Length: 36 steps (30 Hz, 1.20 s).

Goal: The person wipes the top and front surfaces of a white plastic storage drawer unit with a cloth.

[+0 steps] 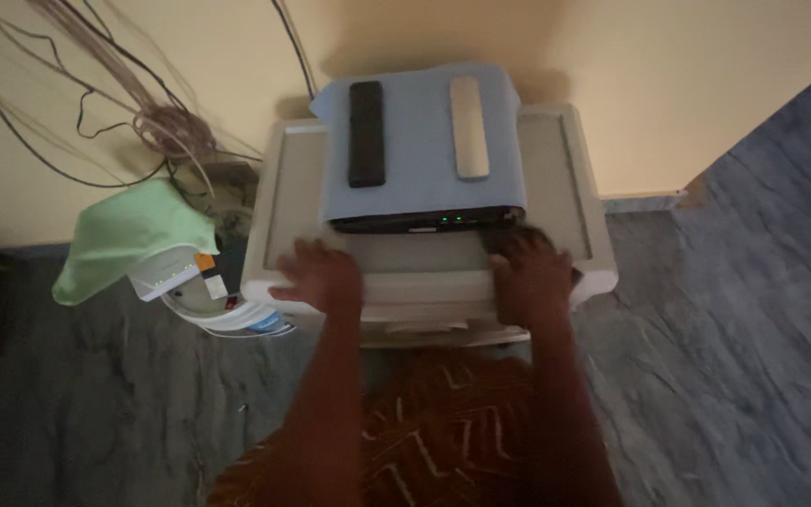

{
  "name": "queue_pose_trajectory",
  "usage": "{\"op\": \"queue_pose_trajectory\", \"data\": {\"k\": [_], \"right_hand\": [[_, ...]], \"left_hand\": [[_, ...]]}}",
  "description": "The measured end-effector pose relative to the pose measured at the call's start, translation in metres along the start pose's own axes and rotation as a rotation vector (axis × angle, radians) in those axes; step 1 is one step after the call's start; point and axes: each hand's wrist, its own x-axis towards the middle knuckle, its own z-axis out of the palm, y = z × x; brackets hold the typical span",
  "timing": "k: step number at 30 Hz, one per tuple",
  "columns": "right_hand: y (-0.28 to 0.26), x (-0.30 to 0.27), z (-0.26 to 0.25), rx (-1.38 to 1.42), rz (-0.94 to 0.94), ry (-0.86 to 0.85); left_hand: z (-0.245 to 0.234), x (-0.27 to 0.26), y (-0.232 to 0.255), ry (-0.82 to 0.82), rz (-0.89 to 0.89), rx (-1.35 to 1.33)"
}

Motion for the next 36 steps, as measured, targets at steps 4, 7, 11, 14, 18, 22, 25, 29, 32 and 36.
{"op": "queue_pose_trajectory", "data": {"k": [4, 7, 11, 14, 18, 22, 25, 29, 32, 36], "right_hand": [[0.051, 0.001, 0.027, -0.168, 0.08, 0.017], [0.064, -0.011, 0.042, -0.032, 0.191, 0.179], [0.063, -0.013, 0.062, -0.068, 0.251, 0.328], [0.055, -0.002, 0.078, -0.074, 0.331, 0.403], [0.036, -0.003, 0.082, 0.065, 0.354, 0.503], [0.016, -0.012, 0.083, 0.152, 0.292, 0.617], [0.003, -0.014, 0.085, 0.168, 0.237, 0.676], [-0.014, -0.014, 0.088, 0.194, 0.18, 0.679], [-0.032, -0.019, 0.086, 0.203, 0.128, 0.685], [-0.049, -0.019, 0.085, 0.151, 0.136, 0.521]], "left_hand": [[-0.008, -0.007, -0.003, -0.01, -0.026, -0.048], [-0.019, -0.004, 0.001, 0.003, -0.056, -0.134], [-0.02, -0.002, 0.003, 0.035, -0.051, -0.067], [-0.017, -0.006, -0.003, 0.093, -0.013, -0.159], [-0.019, -0.003, -0.003, 0.133, -0.019, -0.193], [-0.027, -0.002, 0.003, 0.092, -0.054, -0.202], [-0.02, -0.002, 0.0, 0.047, -0.06, -0.171], [0.017, -0.001, -0.005, 0.094, -0.069, -0.148], [0.031, 0.001, -0.006, 0.233, -0.035, -0.006], [-0.007, -0.002, 0.001, 0.008, -0.06, -0.136]]}}
